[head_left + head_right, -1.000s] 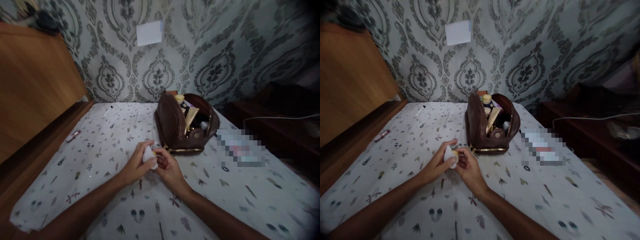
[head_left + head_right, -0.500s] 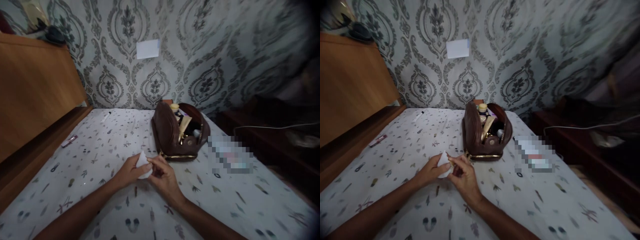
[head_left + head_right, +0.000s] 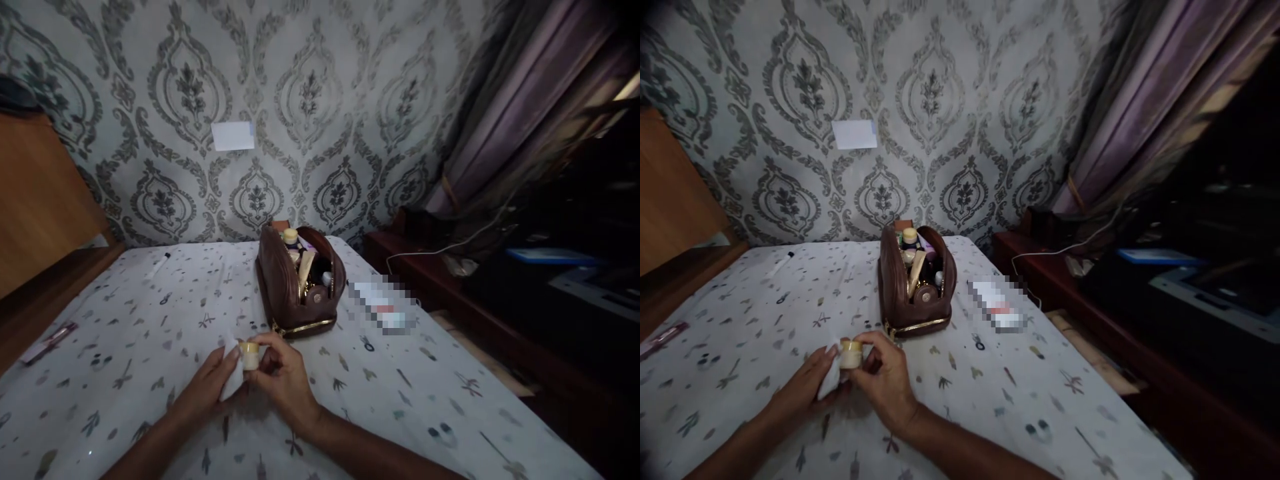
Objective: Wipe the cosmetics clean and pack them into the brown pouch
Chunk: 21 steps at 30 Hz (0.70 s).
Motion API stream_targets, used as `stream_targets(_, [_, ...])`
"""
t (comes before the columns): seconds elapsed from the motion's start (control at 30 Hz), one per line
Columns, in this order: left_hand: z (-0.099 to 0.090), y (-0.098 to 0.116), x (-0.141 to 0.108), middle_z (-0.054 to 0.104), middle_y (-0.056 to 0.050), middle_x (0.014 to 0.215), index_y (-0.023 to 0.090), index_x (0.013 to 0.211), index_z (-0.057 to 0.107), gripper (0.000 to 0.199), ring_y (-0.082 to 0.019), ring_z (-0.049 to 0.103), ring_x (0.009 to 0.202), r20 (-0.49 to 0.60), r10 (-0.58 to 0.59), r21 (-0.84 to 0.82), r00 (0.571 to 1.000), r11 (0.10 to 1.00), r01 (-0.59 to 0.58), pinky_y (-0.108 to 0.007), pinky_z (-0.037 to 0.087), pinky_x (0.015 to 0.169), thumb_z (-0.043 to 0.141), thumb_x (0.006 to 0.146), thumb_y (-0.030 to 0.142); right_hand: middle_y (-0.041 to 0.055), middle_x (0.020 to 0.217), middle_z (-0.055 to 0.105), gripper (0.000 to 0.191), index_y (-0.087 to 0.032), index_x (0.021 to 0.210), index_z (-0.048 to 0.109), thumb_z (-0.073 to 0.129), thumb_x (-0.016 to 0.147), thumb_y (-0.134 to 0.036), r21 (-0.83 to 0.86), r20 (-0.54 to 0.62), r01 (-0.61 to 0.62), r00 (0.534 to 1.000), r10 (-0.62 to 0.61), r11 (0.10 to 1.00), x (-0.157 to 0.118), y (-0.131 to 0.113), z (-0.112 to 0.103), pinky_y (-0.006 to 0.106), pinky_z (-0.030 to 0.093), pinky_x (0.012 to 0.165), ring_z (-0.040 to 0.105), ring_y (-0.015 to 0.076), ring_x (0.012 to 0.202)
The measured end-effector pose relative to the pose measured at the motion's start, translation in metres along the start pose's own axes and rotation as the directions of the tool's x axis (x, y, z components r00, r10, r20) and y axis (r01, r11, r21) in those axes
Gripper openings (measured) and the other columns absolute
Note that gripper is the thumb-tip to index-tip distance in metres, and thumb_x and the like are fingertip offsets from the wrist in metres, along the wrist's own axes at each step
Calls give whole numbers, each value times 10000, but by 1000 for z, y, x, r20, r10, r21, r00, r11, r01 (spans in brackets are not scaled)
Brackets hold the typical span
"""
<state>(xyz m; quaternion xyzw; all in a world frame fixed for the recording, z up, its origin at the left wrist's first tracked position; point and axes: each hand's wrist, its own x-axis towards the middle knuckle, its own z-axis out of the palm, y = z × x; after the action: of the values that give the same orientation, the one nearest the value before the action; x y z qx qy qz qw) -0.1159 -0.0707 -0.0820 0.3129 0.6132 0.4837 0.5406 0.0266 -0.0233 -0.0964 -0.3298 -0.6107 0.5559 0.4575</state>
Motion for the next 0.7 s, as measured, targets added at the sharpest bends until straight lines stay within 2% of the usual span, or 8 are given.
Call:
stream_targets(0.13, [1, -2, 3, 630, -2, 650, 188, 925, 667, 659, -184, 574, 634, 62, 71, 58, 996, 996, -74, -279, 479, 585, 717, 588, 752, -26, 843, 687, 379, -244, 992, 649, 611, 643, -102, -9, 42, 29, 999, -29, 1000, -2, -3, 1, 220, 410, 538, 486, 97, 549])
stream_targets(0.23, [-1, 4, 6, 616, 4, 644, 185, 905, 676, 602, -198, 585, 691, 40, 155, 105, 987, 982, -159, -282, 491, 645, 700, 644, 727, -17, 905, 694, 434, -262, 1068, 623, 622, 658, -122, 5, 95, 36, 995, -37, 999, -3, -7, 0, 232, 435, 563, 514, 111, 584])
stream_targets(0.33, [-3, 9, 8, 639, -7, 693, 191, 839, 678, 544, -210, 589, 739, -4, 236, 167, 972, 958, -232, -286, 497, 687, 678, 679, 711, 18, 996, 661, 392, -261, 1085, 651, 705, 699, -226, -8, 97, 137, 986, -135, 991, -2, -8, -4, 258, 460, 627, 546, 138, 693])
stream_targets(0.4, [-2, 12, 7, 644, -16, 699, 193, 754, 664, 518, -216, 583, 733, 5, 286, 243, 958, 929, -279, -292, 498, 685, 660, 688, 707, 27, 969, 627, 292, -242, 1011, 688, 732, 741, -345, -8, 75, 175, 982, -174, 984, -1, -7, -6, 267, 449, 649, 535, 145, 718])
stream_targets(0.47, [-1, 13, 6, 638, -20, 673, 201, 699, 646, 508, -221, 578, 696, 17, 321, 324, 947, 894, -309, -302, 501, 663, 620, 707, 709, 4, 852, 592, 278, -227, 928, 694, 743, 756, -439, 35, 68, 120, 990, -122, 992, 1, -5, -7, 261, 425, 636, 502, 136, 679])
stream_targets(0.57, [-4, 6, 6, 672, -41, 707, 207, 736, 669, 514, -248, 626, 746, -9, 346, 435, 938, 846, -308, -321, 528, 704, 496, 799, 687, -25, 767, 557, 377, -219, 908, 683, 802, 695, -507, 139, 99, -22, 995, 9, 990, 3, -1, -5, 253, 416, 644, 485, 127, 668])
stream_targets(0.63, [-12, -3, 8, 715, -64, 808, 204, 823, 700, 524, -270, 657, 858, -35, 422, 540, 906, 771, -338, -338, 539, 788, 452, 825, 666, -23, 806, 550, 473, -224, 976, 697, 846, 637, -519, 197, 130, -64, 991, 39, 978, 4, 3, -3, 257, 434, 681, 508, 132, 719])
stream_targets(0.7, [-23, -12, 13, 738, -82, 924, 206, 911, 716, 522, -289, 657, 969, -19, 521, 648, 853, 656, -387, -358, 532, 869, 491, 790, 661, -13, 868, 526, 542, -238, 1047, 715, 866, 610, -522, 222, 155, -52, 988, 17, 974, 4, 6, -1, 270, 452, 728, 525, 140, 783])
